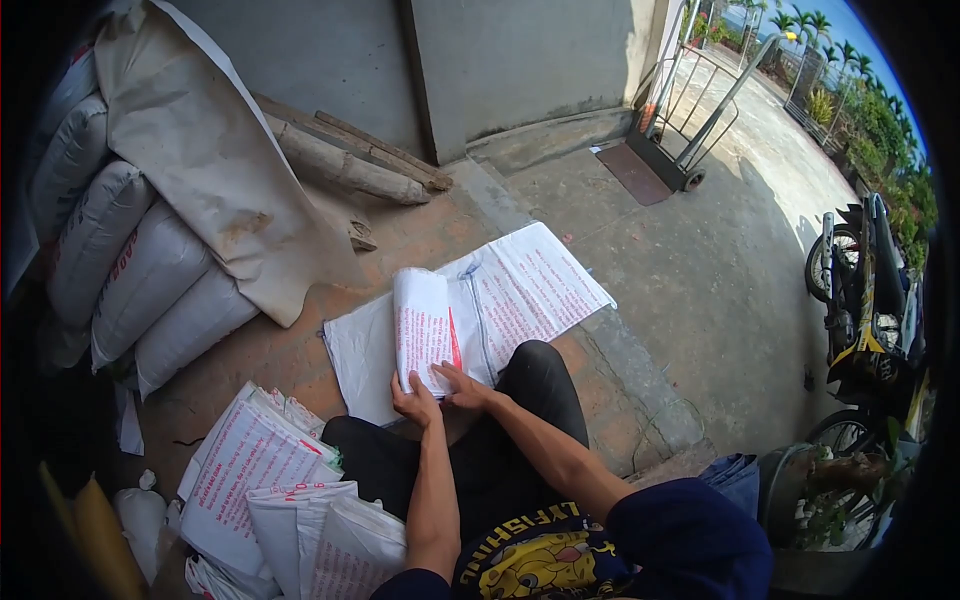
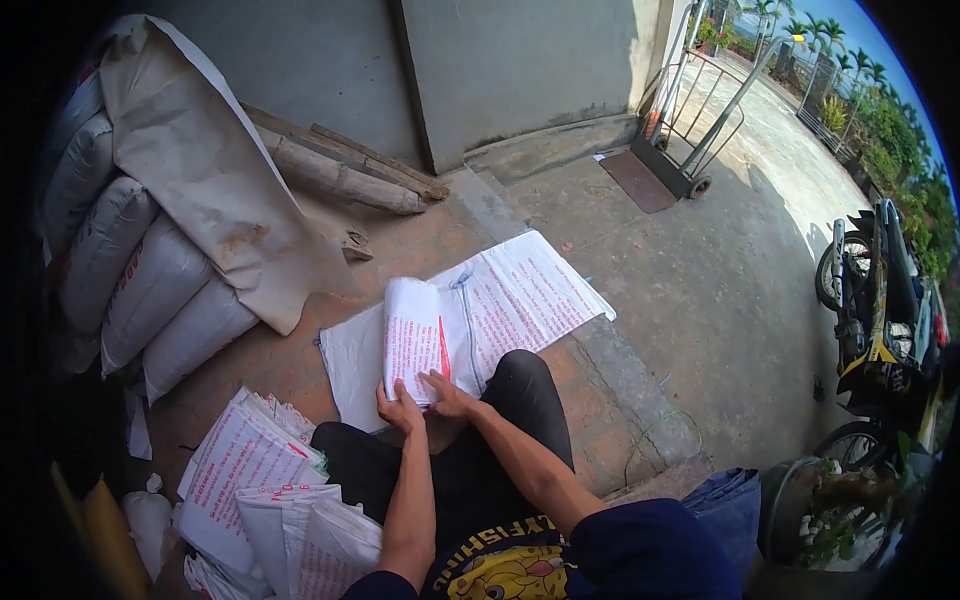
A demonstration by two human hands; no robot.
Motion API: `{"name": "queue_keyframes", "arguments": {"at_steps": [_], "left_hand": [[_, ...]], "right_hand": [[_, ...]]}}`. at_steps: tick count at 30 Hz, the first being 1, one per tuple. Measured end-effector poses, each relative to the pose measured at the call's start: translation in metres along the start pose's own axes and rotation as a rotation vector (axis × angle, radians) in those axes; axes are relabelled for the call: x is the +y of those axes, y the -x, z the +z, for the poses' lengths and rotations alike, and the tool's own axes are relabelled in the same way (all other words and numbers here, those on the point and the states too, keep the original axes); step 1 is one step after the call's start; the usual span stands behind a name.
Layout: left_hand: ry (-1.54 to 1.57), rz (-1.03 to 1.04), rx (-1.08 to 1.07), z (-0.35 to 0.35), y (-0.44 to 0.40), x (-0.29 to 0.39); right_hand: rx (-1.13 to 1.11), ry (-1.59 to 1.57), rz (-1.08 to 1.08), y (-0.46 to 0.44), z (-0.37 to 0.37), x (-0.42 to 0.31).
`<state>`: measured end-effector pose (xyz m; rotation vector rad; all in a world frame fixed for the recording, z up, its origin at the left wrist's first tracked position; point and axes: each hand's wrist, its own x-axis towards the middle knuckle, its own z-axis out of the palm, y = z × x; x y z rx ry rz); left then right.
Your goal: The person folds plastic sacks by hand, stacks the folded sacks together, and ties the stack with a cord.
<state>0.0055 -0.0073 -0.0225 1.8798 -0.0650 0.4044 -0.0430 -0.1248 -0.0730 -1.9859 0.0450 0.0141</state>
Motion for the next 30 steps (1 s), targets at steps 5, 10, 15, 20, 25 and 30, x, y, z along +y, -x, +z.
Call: {"name": "queue_keyframes", "arguments": {"at_steps": [5, 10, 15, 20, 25, 30], "left_hand": [[0.026, 0.088, -0.034, 0.002, 0.0, 0.011], [0.098, 0.194, -0.038, 0.002, -0.002, 0.017], [0.109, 0.346, -0.118, -0.003, 0.0, 0.029], [0.114, 0.534, -0.256, 0.0, 0.014, 0.047], [0.165, 0.31, -0.312, 0.016, 0.025, 0.012], [-0.127, 0.002, -0.262, 0.013, 0.016, -0.038]], "right_hand": [[-0.113, -0.354, 0.093, 0.003, -0.011, -0.012], [-0.168, -0.753, -0.046, 0.002, -0.008, 0.002], [0.017, -0.906, 0.351, -0.001, -0.017, -0.019], [0.304, -1.238, 0.54, -0.005, -0.037, -0.016], [0.623, -0.826, 0.487, 0.002, -0.059, -0.017], [0.98, 0.12, 0.167, 0.01, -0.052, -0.049]]}}
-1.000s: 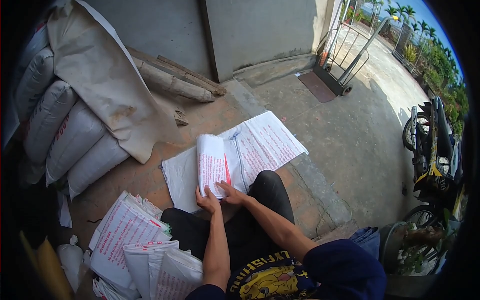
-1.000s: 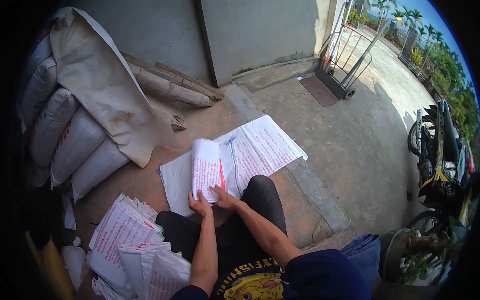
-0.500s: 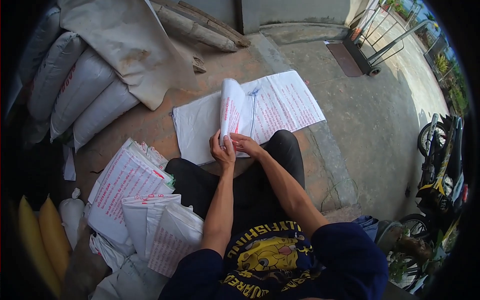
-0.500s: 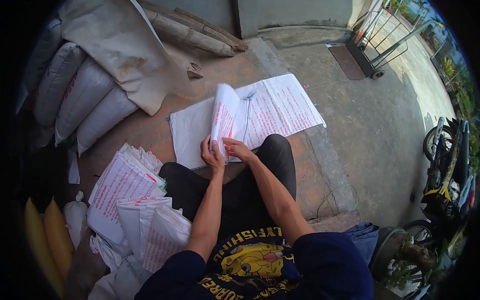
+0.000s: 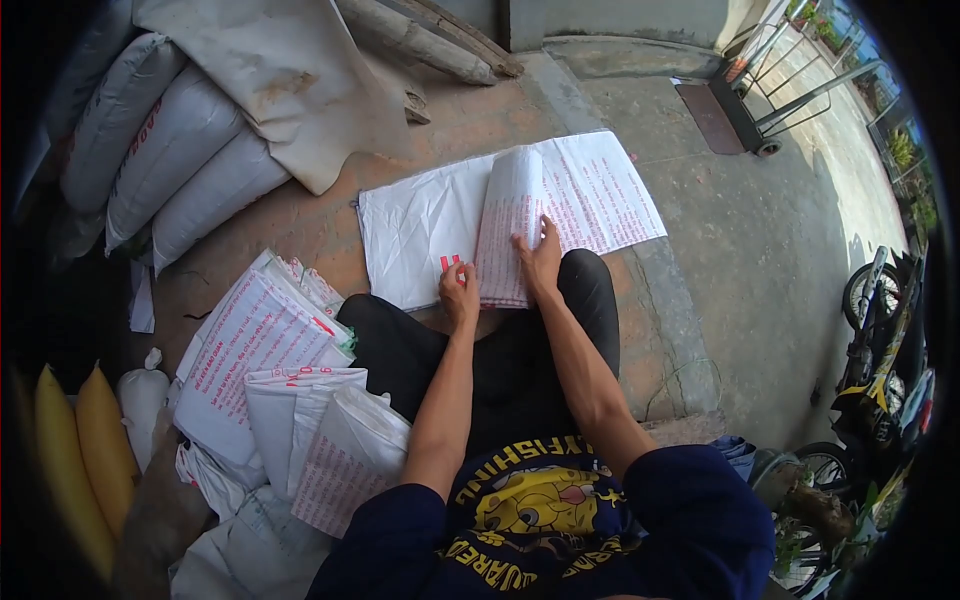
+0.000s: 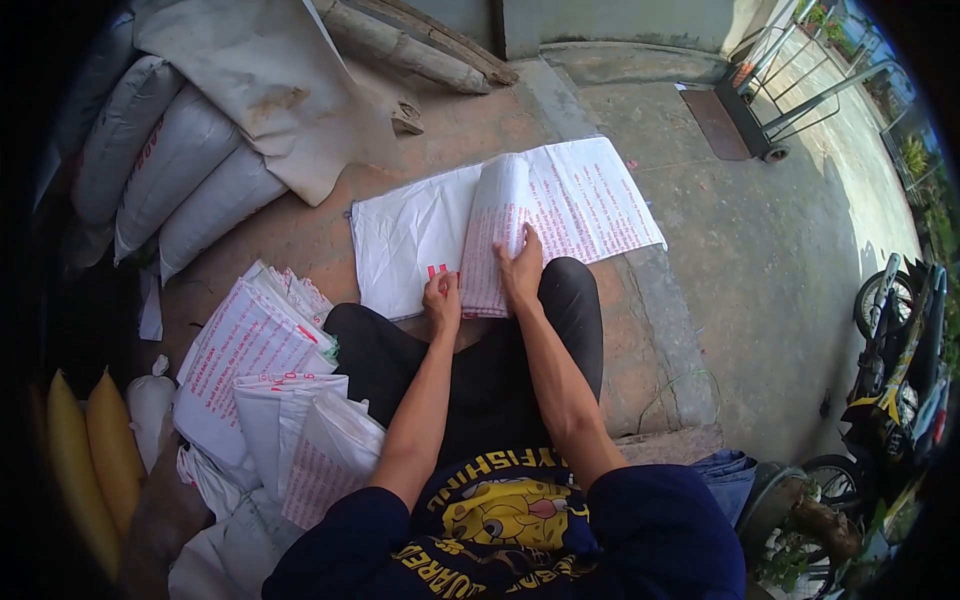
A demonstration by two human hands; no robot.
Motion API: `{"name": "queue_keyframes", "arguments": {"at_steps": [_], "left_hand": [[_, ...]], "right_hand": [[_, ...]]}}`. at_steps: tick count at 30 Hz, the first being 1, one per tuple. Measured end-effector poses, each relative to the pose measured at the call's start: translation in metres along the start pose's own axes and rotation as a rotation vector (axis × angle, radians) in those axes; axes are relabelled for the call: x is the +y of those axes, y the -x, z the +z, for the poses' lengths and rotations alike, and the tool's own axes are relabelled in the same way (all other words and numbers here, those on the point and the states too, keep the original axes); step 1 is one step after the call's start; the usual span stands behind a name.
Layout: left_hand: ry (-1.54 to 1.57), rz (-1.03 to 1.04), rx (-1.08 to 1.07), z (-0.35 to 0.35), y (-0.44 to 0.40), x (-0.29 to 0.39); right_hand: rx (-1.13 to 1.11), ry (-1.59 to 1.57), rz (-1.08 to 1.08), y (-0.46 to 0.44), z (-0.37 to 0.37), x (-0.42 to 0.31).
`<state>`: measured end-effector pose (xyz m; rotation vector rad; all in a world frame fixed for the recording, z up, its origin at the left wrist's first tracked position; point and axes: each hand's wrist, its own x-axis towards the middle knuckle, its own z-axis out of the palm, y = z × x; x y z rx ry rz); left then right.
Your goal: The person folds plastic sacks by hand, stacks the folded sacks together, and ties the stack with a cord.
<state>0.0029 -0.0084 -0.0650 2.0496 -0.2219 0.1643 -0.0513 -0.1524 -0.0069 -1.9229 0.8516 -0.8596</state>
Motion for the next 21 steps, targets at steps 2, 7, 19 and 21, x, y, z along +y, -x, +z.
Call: {"name": "queue_keyframes", "arguments": {"at_steps": [2, 7, 19, 21], "left_hand": [[0.008, -0.072, -0.094, 0.003, 0.004, -0.01], [-0.051, -0.007, -0.215, 0.02, 0.008, -0.029], [0.542, -0.655, -0.54, -0.007, -0.009, -0.006], [0.845, -0.686, -0.63, -0.017, -0.011, 0.007]], "right_hand": [[-0.029, 0.15, -0.11, 0.005, -0.001, 0.006], [-0.319, 0.406, 0.098, 0.007, 0.006, 0.018], [-0.497, 0.412, 0.07, 0.005, -0.002, 0.014], [-0.355, 0.203, 0.036, -0.002, -0.004, 0.008]]}}
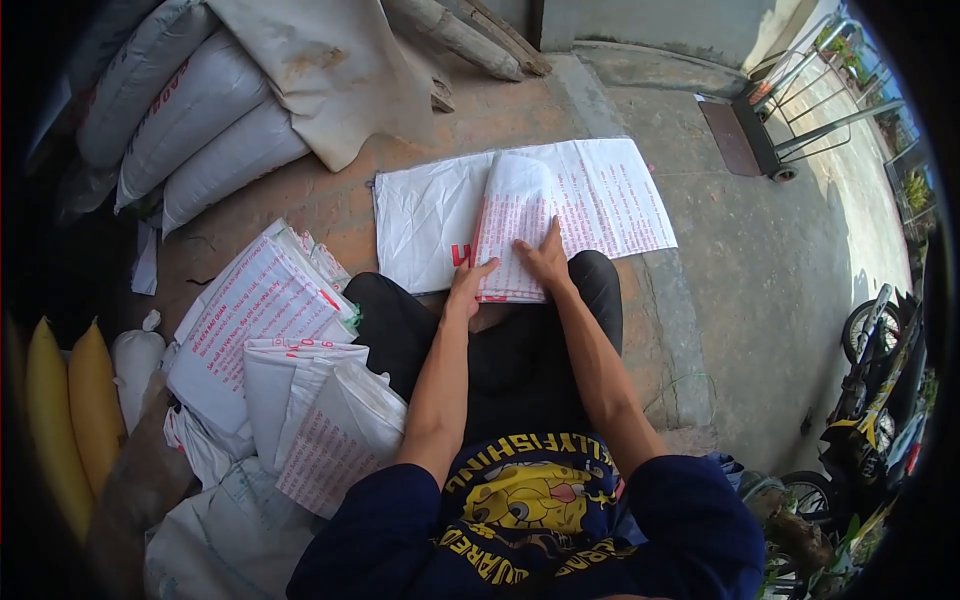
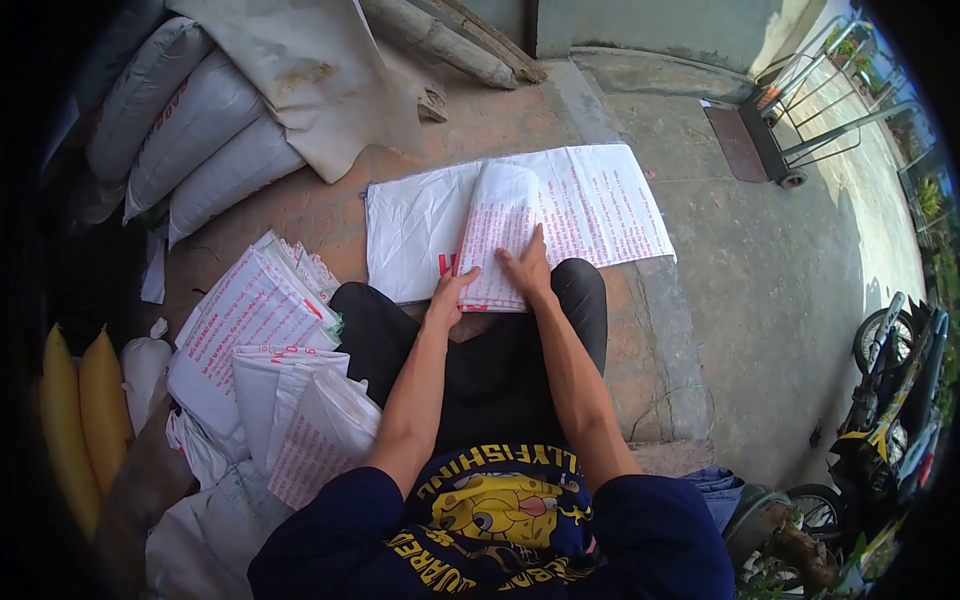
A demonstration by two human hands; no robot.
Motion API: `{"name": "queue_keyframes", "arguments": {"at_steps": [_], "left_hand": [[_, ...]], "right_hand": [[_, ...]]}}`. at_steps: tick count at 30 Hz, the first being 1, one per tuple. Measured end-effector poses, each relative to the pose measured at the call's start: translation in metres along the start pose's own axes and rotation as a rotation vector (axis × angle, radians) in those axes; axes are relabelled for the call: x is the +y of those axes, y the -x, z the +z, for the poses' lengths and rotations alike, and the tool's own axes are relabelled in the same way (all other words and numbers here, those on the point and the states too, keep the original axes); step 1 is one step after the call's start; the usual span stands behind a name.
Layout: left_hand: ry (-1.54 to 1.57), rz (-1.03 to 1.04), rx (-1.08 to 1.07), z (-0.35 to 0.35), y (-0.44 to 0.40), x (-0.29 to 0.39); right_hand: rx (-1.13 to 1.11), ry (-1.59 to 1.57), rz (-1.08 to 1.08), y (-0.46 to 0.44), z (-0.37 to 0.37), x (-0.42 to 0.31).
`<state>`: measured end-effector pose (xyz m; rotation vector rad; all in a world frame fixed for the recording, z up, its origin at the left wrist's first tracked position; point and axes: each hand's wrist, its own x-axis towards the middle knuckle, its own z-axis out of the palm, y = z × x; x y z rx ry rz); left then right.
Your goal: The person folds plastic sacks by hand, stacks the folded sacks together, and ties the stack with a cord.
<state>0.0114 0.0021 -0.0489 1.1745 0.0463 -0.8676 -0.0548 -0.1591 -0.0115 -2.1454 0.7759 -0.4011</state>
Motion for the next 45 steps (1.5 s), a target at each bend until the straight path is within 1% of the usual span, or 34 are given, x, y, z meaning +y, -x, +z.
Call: {"name": "queue_keyframes", "arguments": {"at_steps": [1, 2, 3, 4, 5, 6, 7, 8, 9, 10, 11, 12, 13, 15, 17, 18, 19, 20, 22, 23, 24, 26, 28, 30, 32, 33, 35, 37, 38, 39, 41, 42, 43, 45], "left_hand": [[0.002, 0.006, 0.004, 0.004, 0.004, 0.006], [0.096, 0.025, -0.021, 0.008, 0.006, 0.015], [0.192, 0.047, -0.043, 0.008, 0.004, 0.02], [0.262, 0.055, -0.057, 0.01, -0.002, 0.027], [0.319, 0.09, -0.051, 0.02, 0.0, 0.041], [0.378, 0.136, -0.031, 0.032, 0.006, 0.06], [0.364, 0.268, 0.023, 0.042, 0.002, 0.07], [0.347, 0.398, 0.087, 0.052, -0.002, 0.079], [0.383, 0.451, 0.171, 0.067, 0.009, 0.096], [0.378, 0.531, 0.253, 0.077, 0.013, 0.106], [0.383, 0.562, 0.343, 0.091, 0.026, 0.119], [0.407, 0.623, 0.36, 0.104, 0.041, 0.129], [0.423, 0.628, 0.358, 0.112, 0.056, 0.137], [0.451, 0.805, 0.357, 0.126, 0.071, 0.139], [0.503, 0.801, 0.314, 0.135, 0.093, 0.145], [0.524, 0.813, 0.309, 0.137, 0.104, 0.153], [0.595, 0.84, 0.237, 0.135, 0.111, 0.162], [0.624, 0.852, 0.217, 0.13, 0.114, 0.17], [0.77, 0.978, 0.089, 0.118, 0.129, 0.196], [0.894, 1.021, 0.056, 0.11, 0.138, 0.212], [0.933, 1.071, 0.065, 0.095, 0.141, 0.224], [0.81, 1.132, 0.144, 0.059, 0.166, 0.249], [0.758, 1.203, 0.214, 0.032, 0.205, 0.263], [0.747, 1.355, 0.358, 0.016, 0.238, 0.259], [0.699, 1.419, 0.493, 0.003, 0.264, 0.246], [0.719, 1.404, 0.558, -0.007, 0.271, 0.242], [0.801, 1.328, 0.714, -0.022, 0.284, 0.239], [0.831, 1.31, 0.728, -0.035, 0.295, 0.244], [0.855, 1.288, 0.737, -0.04, 0.301, 0.248], [0.809, 1.3, 0.795, -0.039, 0.31, 0.251], [0.784, 1.216, 0.792, -0.061, 0.339, 0.248], [0.703, 1.19, 0.823, -0.068, 0.357, 0.249], [0.621, 1.164, 0.85, -0.076, 0.373, 0.251], [0.515, 1.067, 0.991, -0.103, 0.398, 0.248]], "right_hand": [[-0.098, -0.389, 0.188, -0.003, -0.009, 0.0], [-0.202, -0.779, 0.374, -0.003, -0.027, -0.017], [-0.232, -0.978, 0.485, -0.005, -0.032, -0.017], [-0.501, -1.282, 0.417, -0.01, -0.037, -0.011], [-0.599, -1.431, 0.477, -0.007, -0.044, -0.013], [-0.642, -1.555, 0.322, 0.001, -0.052, -0.029], [-0.667, -1.645, 0.26, 0.005, -0.054, -0.038], [-0.705, -1.71, 0.121, 0.006, -0.052, -0.045], [-0.677, -1.757, 0.105, 0.01, -0.053, -0.058], [-0.69, -1.647, 0.038, 0.008, -0.051, -0.064], [-0.637, -1.514, 0.016, 0.012, -0.054, -0.081], [-0.624, -1.438, 0.011, 0.012, -0.055, -0.094], [-0.595, -1.464, 0.053, 0.015, -0.058, -0.109], [-0.434, -1.281, 0.005, 0.019, -0.064, -0.153], [-0.275, -1.265, 0.036, 0.017, -0.061, -0.175], [-0.25, -1.267, 0.04, 0.023, -0.068, -0.193], [-0.267, -1.298, -0.017, 0.019, -0.068, -0.197], [-0.288, -1.308, -0.084, 0.018, -0.071, -0.207], [-0.361, -1.358, -0.119, 0.023, -0.077, -0.23], [-0.407, -1.355, -0.131, 0.02, -0.075, -0.234], [-0.446, -1.354, -0.147, 0.017, -0.075, -0.236], [-0.531, -1.317, -0.147, 0.022, -0.076, -0.242], [-0.606, -1.258, -0.137, 0.027, -0.073, -0.248], [-0.749, -1.175, -0.086, 0.039, -0.066, -0.26], [-0.832, -1.032, -0.101, 0.058, -0.058, -0.285], [-0.902, -0.953, -0.108, 0.062, -0.052, -0.294], [-1.008, -0.911, -0.134, 0.064, -0.032, -0.306], [-1.032, -0.916, -0.194, 0.066, -0.019, -0.319], [-1.058, -0.886, -0.184, 0.066, -0.015, -0.323], [-1.057, -0.93, -0.221, 0.07, -0.014, -0.325], [-1.053, -0.971, -0.258, 0.08, -0.015, -0.324], [-1.089, -0.949, -0.193, 0.086, -0.018, -0.319], [-1.11, -0.955, -0.192, 0.092, -0.019, -0.312], [-1.152, -0.914, -0.121, 0.105, -0.017, -0.296]]}}
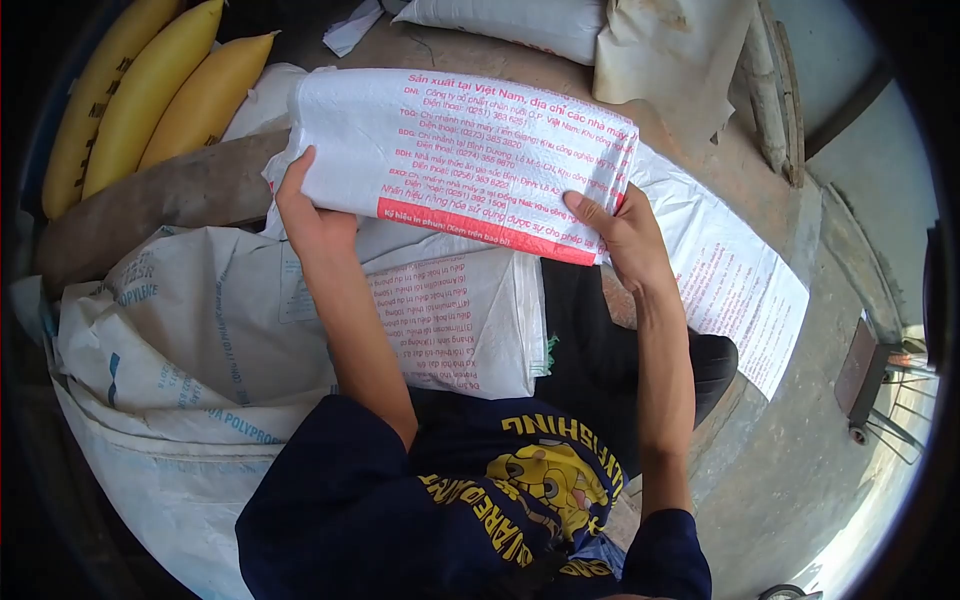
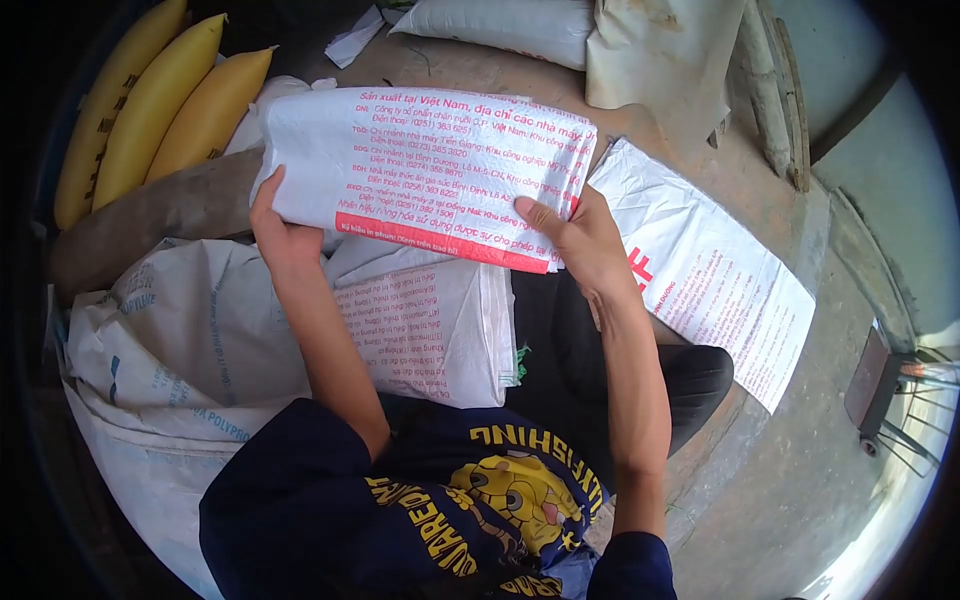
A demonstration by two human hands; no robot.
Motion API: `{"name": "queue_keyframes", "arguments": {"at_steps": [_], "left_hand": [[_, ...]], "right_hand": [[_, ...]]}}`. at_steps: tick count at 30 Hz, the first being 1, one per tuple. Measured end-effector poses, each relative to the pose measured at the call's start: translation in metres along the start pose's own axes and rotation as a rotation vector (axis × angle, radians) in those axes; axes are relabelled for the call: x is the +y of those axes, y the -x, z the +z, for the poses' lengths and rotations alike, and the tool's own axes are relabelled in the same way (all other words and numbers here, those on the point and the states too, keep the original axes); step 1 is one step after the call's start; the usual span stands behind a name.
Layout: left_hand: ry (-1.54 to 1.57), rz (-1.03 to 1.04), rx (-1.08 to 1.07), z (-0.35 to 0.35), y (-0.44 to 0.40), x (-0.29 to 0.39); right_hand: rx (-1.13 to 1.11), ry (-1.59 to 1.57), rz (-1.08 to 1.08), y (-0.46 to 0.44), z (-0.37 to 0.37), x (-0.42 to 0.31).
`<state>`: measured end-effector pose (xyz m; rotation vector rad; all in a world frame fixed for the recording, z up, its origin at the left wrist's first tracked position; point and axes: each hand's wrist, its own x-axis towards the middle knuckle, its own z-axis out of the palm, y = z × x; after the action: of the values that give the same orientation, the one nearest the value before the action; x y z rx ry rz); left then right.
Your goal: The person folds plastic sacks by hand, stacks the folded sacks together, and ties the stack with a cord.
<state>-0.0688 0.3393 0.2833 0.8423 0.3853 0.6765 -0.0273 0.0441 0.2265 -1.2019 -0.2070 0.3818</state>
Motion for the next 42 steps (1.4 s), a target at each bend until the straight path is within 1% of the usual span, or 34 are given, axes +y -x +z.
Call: {"name": "queue_keyframes", "arguments": {"at_steps": [1, 4, 5, 7, 8, 9, 10, 11, 13, 14, 15, 16, 17, 18, 20, 21, 22, 23, 24, 26, 29, 30, 32, 35, 37, 39, 40, 42], "left_hand": [[-0.033, -0.02, 0.056, -0.009, -0.002, 0.002], [-0.097, -0.034, 0.126, -0.05, -0.001, -0.007], [-0.128, -0.001, 0.218, -0.06, 0.008, -0.006], [-0.209, 0.252, 0.497, -0.057, 0.029, 0.007], [-0.37, 0.565, 0.595, -0.05, 0.032, 0.009], [-0.381, 0.555, 0.592, -0.042, 0.037, 0.014], [-0.993, 0.964, 0.607, -0.034, 0.043, 0.02], [-1.615, 1.356, 0.562, -0.03, 0.046, 0.022], [-1.65, 1.087, -0.036, -0.018, 0.049, -0.005], [-1.604, 0.813, -0.177, -0.011, 0.055, -0.029], [-1.541, 0.538, -0.317, -0.008, 0.06, -0.057], [-1.541, 0.519, -0.525, -0.01, 0.061, -0.082], [-1.709, 0.578, -0.517, -0.014, 0.069, -0.109], [-1.733, 0.587, -0.506, -0.014, 0.074, -0.131], [-1.753, 0.688, -0.456, -0.015, 0.082, -0.159], [-1.682, 0.651, -0.449, -0.015, 0.086, -0.164], [-1.681, 0.647, -0.459, -0.016, 0.086, -0.169], [-1.627, 0.693, -0.426, -0.019, 0.084, -0.175], [-1.574, 0.74, -0.392, -0.021, 0.082, -0.178], [-1.574, 0.74, -0.392, -0.023, 0.078, -0.18], [-1.468, 0.828, -0.33, -0.03, 0.074, -0.187], [-1.441, 0.854, -0.334, -0.033, 0.073, -0.188], [-1.375, 0.89, -0.34, -0.036, 0.072, -0.191], [-1.442, 0.889, -0.36, -0.039, 0.068, -0.192], [-1.403, 0.92, -0.348, -0.039, 0.062, -0.194], [-1.342, 0.958, -0.346, -0.039, 0.057, -0.191], [-1.251, 0.982, -0.307, -0.036, 0.056, -0.191], [-1.26, 0.971, -0.282, -0.028, 0.061, -0.186]], "right_hand": [[-0.025, -0.032, 0.041, 0.004, 0.0, 0.011], [-0.037, -0.078, 0.16, 0.013, -0.003, 0.04], [-0.06, -0.092, 0.194, 0.016, -0.005, 0.044], [-0.14, -0.046, 0.255, 0.02, -0.006, 0.052], [-0.158, -0.051, 0.3, 0.023, -0.001, 0.05], [-0.182, -0.005, 0.293, 0.024, 0.002, 0.055], [-0.21, 0.046, 0.285, 0.025, 0.007, 0.06], [-0.26, 0.082, 0.238, 0.025, 0.013, 0.061], [-0.301, 0.281, 0.115, 0.026, 0.025, 0.076], [-0.246, 0.423, 0.058, 0.028, 0.031, 0.086], [-0.199, 0.467, 0.071, 0.032, 0.038, 0.089], [-0.147, 0.513, 0.086, 0.035, 0.043, 0.09], [-0.101, 0.557, 0.1, 0.04, 0.044, 0.092], [-0.055, 0.582, 0.107, 0.043, 0.042, 0.097], [0.017, 0.593, 0.107, 0.053, 0.037, 0.101], [0.025, 0.592, 0.113, 0.058, 0.035, 0.104], [0.065, 0.637, 0.017, 0.062, 0.033, 0.11], [0.103, 0.679, -0.079, 0.065, 0.032, 0.113], [0.108, 0.677, -0.076, 0.068, 0.031, 0.114], [0.125, 0.791, -0.244, 0.071, 0.032, 0.11], [0.036, 1.201, -0.393, 0.064, 0.023, 0.098], [-0.009, 1.269, -0.378, 0.063, 0.019, 0.109], [0.026, 1.399, -0.378, 0.065, 0.021, 0.121], [0.005, 1.451, -0.371, 0.061, 0.024, 0.123], [-0.006, 1.42, -0.373, 0.053, 0.024, 0.132], [0.012, 1.373, -0.451, 0.045, 0.023, 0.137], [0.009, 1.377, -0.443, 0.043, 0.021, 0.138], [0.012, 1.407, -0.453, 0.044, 0.02, 0.134]]}}
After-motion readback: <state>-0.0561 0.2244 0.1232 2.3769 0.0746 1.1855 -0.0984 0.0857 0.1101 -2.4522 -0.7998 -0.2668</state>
